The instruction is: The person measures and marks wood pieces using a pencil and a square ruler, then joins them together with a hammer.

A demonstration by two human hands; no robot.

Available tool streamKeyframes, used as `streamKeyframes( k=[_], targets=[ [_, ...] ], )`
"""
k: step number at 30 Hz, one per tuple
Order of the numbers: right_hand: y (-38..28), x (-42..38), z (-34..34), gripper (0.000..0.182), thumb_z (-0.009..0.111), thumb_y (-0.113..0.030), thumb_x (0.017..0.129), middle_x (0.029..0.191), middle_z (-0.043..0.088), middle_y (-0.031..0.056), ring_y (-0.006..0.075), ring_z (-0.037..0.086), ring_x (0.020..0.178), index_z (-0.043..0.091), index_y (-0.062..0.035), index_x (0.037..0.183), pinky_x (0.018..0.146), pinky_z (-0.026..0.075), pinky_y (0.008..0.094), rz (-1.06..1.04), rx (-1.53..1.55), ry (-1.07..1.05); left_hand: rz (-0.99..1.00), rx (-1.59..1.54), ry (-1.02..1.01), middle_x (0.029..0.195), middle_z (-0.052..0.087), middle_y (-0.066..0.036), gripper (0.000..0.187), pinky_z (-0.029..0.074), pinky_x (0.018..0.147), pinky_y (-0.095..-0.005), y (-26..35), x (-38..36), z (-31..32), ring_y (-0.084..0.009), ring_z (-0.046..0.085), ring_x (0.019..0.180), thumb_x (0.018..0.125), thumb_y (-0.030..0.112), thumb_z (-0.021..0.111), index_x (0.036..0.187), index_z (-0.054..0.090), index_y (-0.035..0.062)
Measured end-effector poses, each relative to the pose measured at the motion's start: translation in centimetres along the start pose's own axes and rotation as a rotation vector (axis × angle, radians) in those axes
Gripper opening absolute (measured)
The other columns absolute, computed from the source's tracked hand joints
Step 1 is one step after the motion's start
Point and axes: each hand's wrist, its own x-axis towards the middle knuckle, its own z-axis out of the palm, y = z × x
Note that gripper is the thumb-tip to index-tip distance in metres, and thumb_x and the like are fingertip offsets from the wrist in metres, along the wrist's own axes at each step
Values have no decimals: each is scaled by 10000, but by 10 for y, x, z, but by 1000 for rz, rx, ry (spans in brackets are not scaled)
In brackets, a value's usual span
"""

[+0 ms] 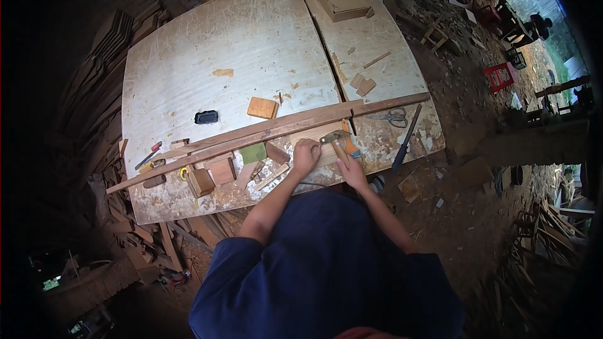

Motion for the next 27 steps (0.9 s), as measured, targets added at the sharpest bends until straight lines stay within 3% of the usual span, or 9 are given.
streamKeyframes(
  k=[5, 8, 14, 20, 23, 27],
  targets=[
    [2, 0, 0, 366, 650, -336, 1057, 925, 730, 239, 436, 729, 901, 666, -8, 1220, 803, 554, 486, 6, -11, 5, 10, 0, 10, 956, 768, -138, 144, 533, 938, -459, -3, -1, 2, -350, 692, 970, 847, 111, 740, 954, 797, 32],
    [-3, -2, -1, 375, 649, -342, 1057, 950, 729, 254, 458, 720, 931, 666, -8, 1228, 815, 552, 492, 6, -19, 11, -85, -31, 3, 931, 767, -115, 257, 540, 916, -454, 4, 1, -2, -338, 697, 937, 848, 94, 737, 1096, 776, 42],
    [-7, -1, -5, 401, 635, -374, 1054, 1012, 727, 284, 503, 693, 1015, 657, -20, 1243, 848, 549, 531, 29, 8, -20, -87, -24, -4, 894, 767, -89, 550, 552, 876, -442, 1, 3, 1, -314, 701, 868, 850, 89, 747, 1393, 671, 63],
    [-44, -16, -24, 374, 659, -364, 1044, 957, 729, 274, 512, 698, 939, 651, -24, 1199, 788, 547, 546, -7, -132, -10, -135, -6, -33, 860, 774, -79, 648, 566, 839, -428, -1, 3, 4, -291, 705, 811, 845, 107, 760, 1477, 623, 59],
    [-54, -27, -28, 384, 662, -371, 1041, 946, 727, 281, 520, 694, 927, 636, -32, 1218, 779, 545, 568, -70, -171, 0, -100, 40, -17, 849, 789, -113, 694, 603, 714, -413, -4, 3, 4, -290, 739, 705, 838, 122, 782, 1499, 590, 30],
    [-55, -28, -24, 388, 662, -373, 1042, 948, 725, 290, 525, 694, 929, 628, -39, 1236, 779, 549, 583, -53, -237, -47, -125, 27, -40, 872, 797, -107, 702, 600, 683, -406, -5, 1, 4, -282, 741, 684, 846, 141, 782, 1511, 580, 39]
  ],
)
